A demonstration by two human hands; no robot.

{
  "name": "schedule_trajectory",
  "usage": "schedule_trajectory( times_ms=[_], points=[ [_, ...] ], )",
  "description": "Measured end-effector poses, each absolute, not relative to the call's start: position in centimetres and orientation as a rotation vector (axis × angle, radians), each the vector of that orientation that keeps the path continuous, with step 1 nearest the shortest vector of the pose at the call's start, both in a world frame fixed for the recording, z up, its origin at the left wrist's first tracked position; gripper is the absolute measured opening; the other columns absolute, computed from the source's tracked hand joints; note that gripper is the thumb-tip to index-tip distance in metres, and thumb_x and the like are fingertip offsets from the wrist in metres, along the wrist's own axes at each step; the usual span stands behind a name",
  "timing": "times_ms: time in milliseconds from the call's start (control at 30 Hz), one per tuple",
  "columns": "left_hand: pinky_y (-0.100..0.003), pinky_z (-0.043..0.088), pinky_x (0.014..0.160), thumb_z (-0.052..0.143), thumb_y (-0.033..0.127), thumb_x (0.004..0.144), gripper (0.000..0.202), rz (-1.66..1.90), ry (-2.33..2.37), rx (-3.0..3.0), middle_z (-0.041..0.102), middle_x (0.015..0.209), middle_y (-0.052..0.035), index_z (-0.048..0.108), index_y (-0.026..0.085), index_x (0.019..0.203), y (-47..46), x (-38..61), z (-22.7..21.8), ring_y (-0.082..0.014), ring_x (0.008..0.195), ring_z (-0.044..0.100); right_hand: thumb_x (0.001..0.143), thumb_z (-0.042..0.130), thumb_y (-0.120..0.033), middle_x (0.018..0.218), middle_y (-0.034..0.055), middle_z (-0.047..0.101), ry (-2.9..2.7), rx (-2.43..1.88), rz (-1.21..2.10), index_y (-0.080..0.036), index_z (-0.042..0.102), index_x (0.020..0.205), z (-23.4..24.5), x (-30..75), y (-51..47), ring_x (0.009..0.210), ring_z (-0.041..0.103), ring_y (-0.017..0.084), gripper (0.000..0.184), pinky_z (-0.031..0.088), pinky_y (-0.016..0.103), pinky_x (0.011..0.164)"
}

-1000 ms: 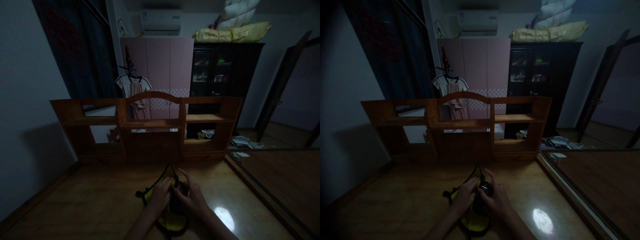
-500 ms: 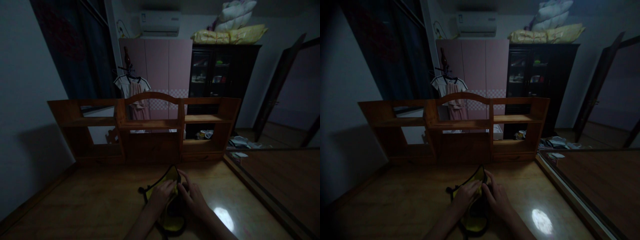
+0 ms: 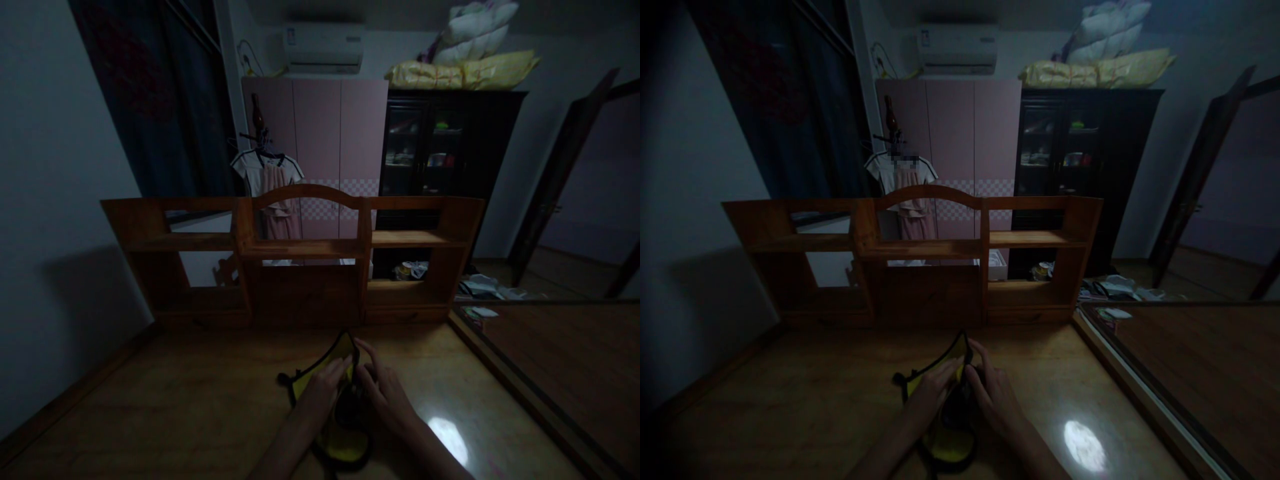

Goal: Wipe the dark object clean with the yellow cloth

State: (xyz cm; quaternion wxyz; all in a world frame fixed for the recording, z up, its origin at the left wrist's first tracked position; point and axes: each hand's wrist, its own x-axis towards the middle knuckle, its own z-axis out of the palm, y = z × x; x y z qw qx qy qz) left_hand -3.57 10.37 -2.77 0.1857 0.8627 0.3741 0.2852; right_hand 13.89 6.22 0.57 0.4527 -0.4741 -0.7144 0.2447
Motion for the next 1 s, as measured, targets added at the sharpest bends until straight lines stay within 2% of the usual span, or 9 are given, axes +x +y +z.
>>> schedule_trajectory(
  times_ms=[233,500,600,767,1000],
  points=[
    [-0.033,0.037,0.106,0.031,-0.006,0.066,0.077,0.781,1.08,2.454,0.049,0.135,-0.002,0.038,0.028,0.134,10.3,-3.7,-3.1,-0.0131,0.124,0.044,0.097,0.033,-0.039,0.061,-0.0049,0.051,-1.779,-1.186,0.61,-0.02,0.026,0.139,0.4,14.1,6.2,0.053,0.049,0.013,0.047,0.036,0.021,0.053],
    [-0.034,0.041,0.103,0.034,-0.002,0.071,0.061,0.892,1.127,2.411,0.057,0.126,-0.0055,0.052,0.02,0.125,10.2,-3.7,-2.5,-0.0148,0.117,0.052,0.099,0.022,-0.04,0.058,-0.0032,0.048,-1.738,-1.179,0.583,-0.019,0.033,0.138,0.2,14.3,6.2,0.051,0.049,0.014,0.045,0.037,0.021,0.05],
    [-0.035,0.043,0.102,0.035,-0.001,0.071,0.058,0.949,1.159,2.41,0.059,0.124,-0.005,0.054,0.019,0.122,10.4,-3.8,-3.0,-0.0148,0.115,0.054,0.098,0.025,-0.043,0.058,-0.0024,0.049,-1.744,-1.197,0.553,-0.017,0.035,0.137,0.1,14.5,6.2,0.052,0.049,0.014,0.048,0.038,0.021,0.049],
    [-0.034,0.047,0.098,0.038,0.003,0.071,0.056,1.01,1.217,2.394,0.062,0.12,-0.0041,0.055,0.02,0.121,10.3,-3.8,-3.3,-0.0155,0.11,0.058,0.099,0.022,-0.04,0.06,-0.0041,0.049,-1.734,-1.228,0.612,-0.021,0.028,0.139,0.3,14.3,6.3,0.053,0.048,0.013,0.045,0.038,0.021,0.053],
    [-0.033,0.048,0.097,0.041,0.004,0.07,0.052,1.114,1.251,2.341,0.065,0.114,-0.0018,0.06,0.022,0.115,10.2,-3.7,-3.4,-0.0154,0.105,0.061,0.098,0.031,-0.038,0.06,-0.0055,0.048,-1.796,-1.219,0.606,-0.022,0.028,0.139,0.0,14.4,6.6,0.052,0.047,0.012,0.044,0.033,0.021,0.051]
  ],
)
